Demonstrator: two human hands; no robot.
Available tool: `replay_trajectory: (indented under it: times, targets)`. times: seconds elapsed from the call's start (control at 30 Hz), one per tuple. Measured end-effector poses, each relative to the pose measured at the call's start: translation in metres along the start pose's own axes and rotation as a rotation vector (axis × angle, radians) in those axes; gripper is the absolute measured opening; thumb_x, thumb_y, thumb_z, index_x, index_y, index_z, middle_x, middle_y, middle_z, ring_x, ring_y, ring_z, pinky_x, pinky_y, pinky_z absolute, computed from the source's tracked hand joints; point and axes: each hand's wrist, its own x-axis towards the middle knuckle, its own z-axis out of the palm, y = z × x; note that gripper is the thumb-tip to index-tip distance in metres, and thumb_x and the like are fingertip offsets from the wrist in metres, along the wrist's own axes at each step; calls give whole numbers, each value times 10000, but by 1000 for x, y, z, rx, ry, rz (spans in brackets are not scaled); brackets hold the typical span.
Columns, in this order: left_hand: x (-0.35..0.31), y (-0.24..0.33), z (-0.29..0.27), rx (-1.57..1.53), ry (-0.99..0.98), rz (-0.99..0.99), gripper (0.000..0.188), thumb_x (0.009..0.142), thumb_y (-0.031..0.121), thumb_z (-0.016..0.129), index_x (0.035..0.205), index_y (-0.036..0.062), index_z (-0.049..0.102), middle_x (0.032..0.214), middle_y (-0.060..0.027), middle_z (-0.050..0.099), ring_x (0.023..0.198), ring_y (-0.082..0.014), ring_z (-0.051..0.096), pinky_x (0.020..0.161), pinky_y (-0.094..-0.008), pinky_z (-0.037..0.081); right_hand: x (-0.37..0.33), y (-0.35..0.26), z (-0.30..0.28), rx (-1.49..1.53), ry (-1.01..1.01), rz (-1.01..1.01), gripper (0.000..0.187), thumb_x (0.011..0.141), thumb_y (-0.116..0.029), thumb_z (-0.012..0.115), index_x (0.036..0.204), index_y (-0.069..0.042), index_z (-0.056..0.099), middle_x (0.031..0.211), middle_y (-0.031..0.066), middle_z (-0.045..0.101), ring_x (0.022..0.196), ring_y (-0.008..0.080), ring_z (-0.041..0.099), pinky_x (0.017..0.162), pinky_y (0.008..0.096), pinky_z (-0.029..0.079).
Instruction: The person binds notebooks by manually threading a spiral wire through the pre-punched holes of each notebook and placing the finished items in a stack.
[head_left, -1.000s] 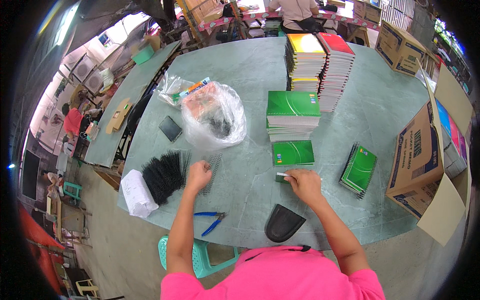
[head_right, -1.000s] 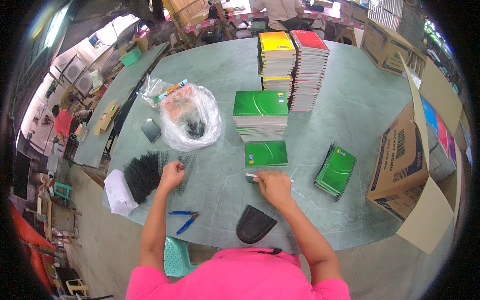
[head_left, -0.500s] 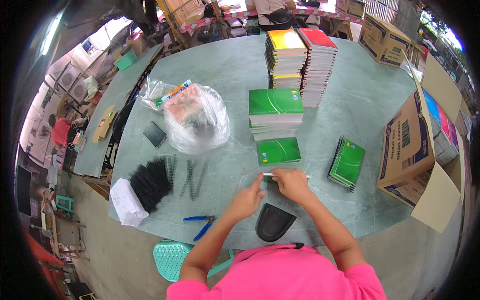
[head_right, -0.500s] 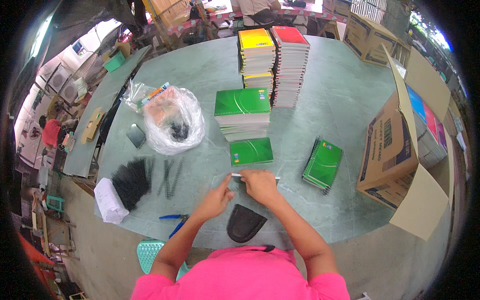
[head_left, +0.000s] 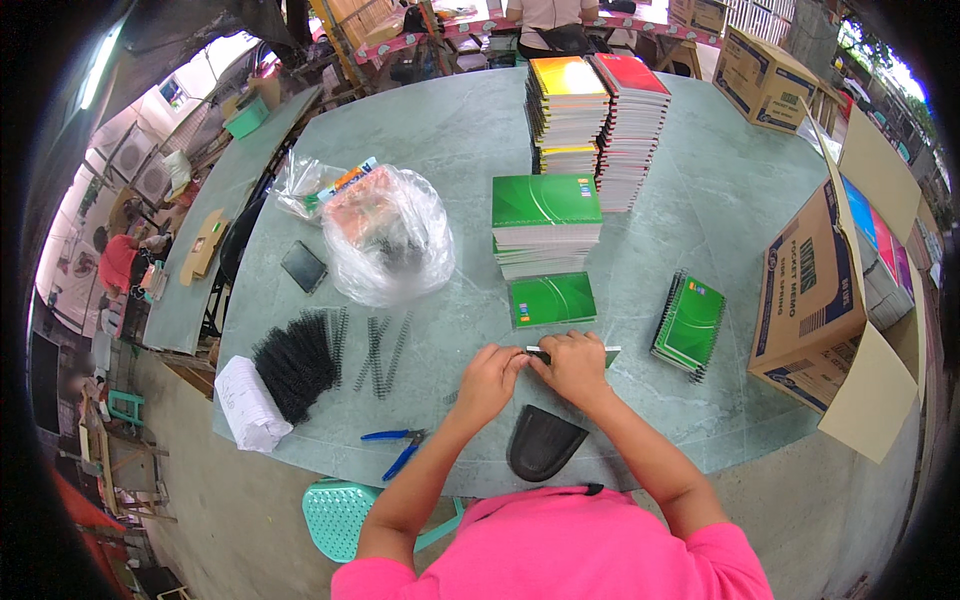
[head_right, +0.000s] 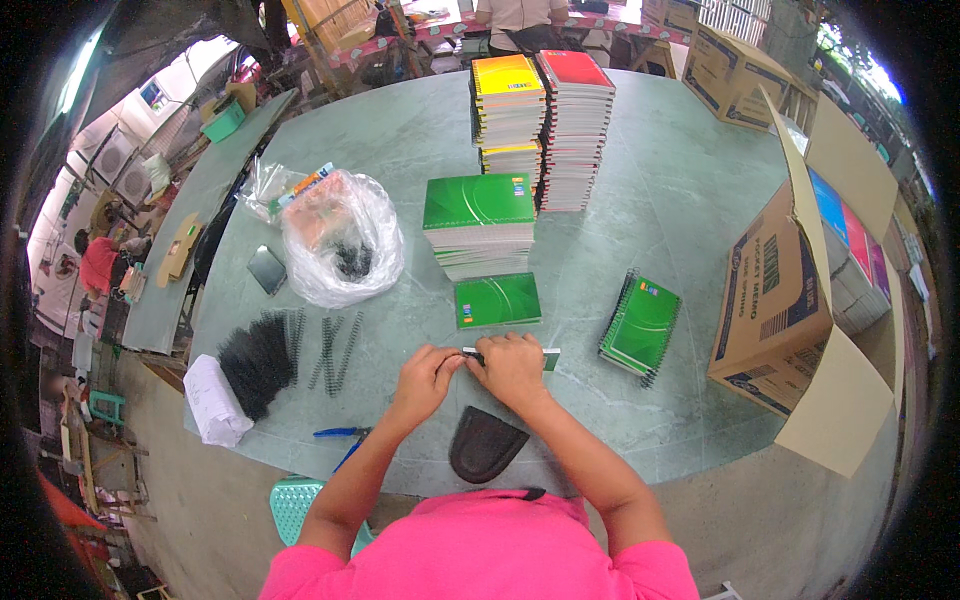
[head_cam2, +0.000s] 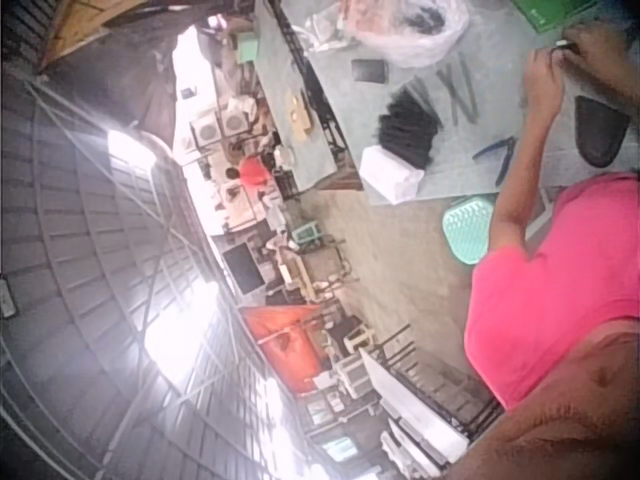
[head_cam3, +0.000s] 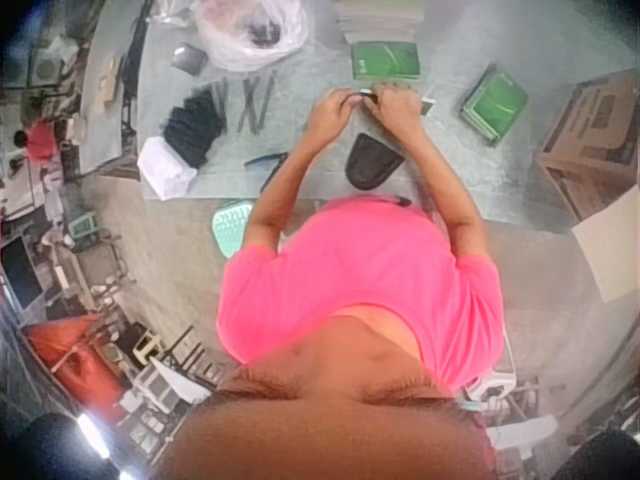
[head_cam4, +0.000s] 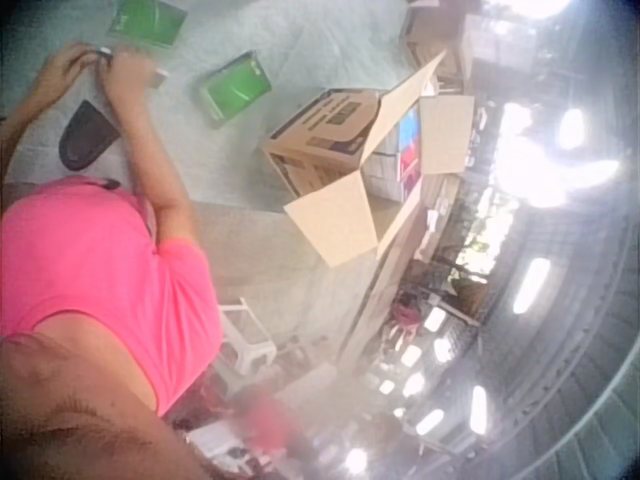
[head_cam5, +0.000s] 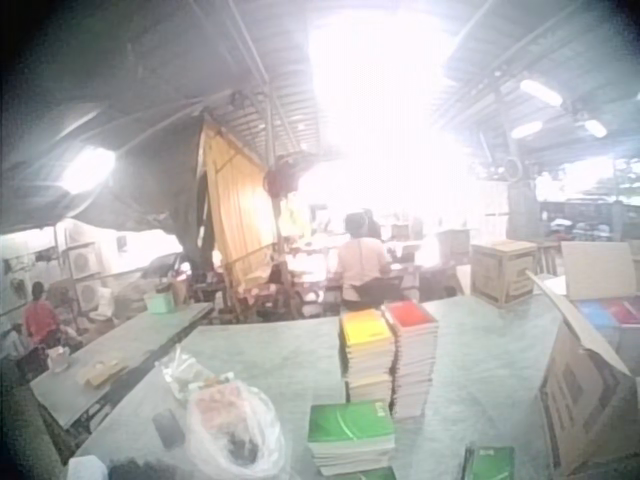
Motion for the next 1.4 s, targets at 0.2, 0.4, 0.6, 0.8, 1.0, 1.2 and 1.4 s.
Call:
replay_trajectory:
  times: [0.2, 0.4, 0.6, 0.8, 1.0, 1.2, 1.4]
  targets:
    - [4, -4, 2, 20, 13, 8, 167, 813, 163, 635, 900, 24, 607, 780, -136, 562, 698, -300, 554, 615, -383, 449, -3, 7, 2, 18, -34, -70, 203, 717, -326, 653, 723, -126, 617, 699, 52, 628, 687, 227, 598, 625, 374, 426]
    - [24, -13, -34, -86, -564, -339, 254, 825, 220, 614, 990, 32, 569, 893, -165, 571, 844, -326, 583, 653, -396, 457, 3, 8, -6, 132, -104, -88, 160, 791, -289, 602, 819, -133, 622, 750, 52, 637, 746, 243, 604, 660, 390, 425]
    - [18, -26, -31, -7, -355, -145, 265, 852, 260, 582, 990, 34, 570, 894, -162, 595, 757, -274, 576, 644, -361, 443, 9, -3, -3, 325, -36, -26, 197, 813, -269, 603, 914, -103, 577, 852, 61, 632, 789, 264, 598, 703, 391, 419]
    - [26, -4, -33, 29, -262, -135, 190, 832, 189, 602, 880, 7, 580, 802, -137, 594, 716, -278, 569, 645, -367, 434, 12, 3, -5, 347, -130, -21, 184, 795, -224, 618, 895, -90, 541, 870, 75, 618, 834, 279, 593, 716, 393, 420]
    - [24, -11, -35, 92, -299, -60, 207, 773, 159, 666, 925, 41, 588, 926, -145, 567, 826, -288, 555, 687, -365, 435, 13, -1, -2, 501, -113, -12, 212, 763, -190, 645, 909, -84, 534, 850, 94, 586, 847, 302, 573, 703, 408, 432]
    - [-39, 5, 7, 137, -292, 87, 279, 725, 184, 708, 935, 46, 586, 951, -150, 557, 909, -327, 525, 772, -399, 430, 8, 1, -16, 251, 13, 21, 247, 735, -171, 662, 939, -71, 567, 865, 107, 563, 849, 324, 564, 724, 421, 451]
    - [-6, 15, -23, 13, -124, -69, 356, 728, 126, 672, 1055, 43, 561, 947, -162, 544, 936, -346, 533, 818, -415, 443, -17, 53, -26, 433, -122, 166, 185, 788, -179, 634, 942, -80, 663, 889, 132, 648, 823, 324, 604, 708, 403, 471]
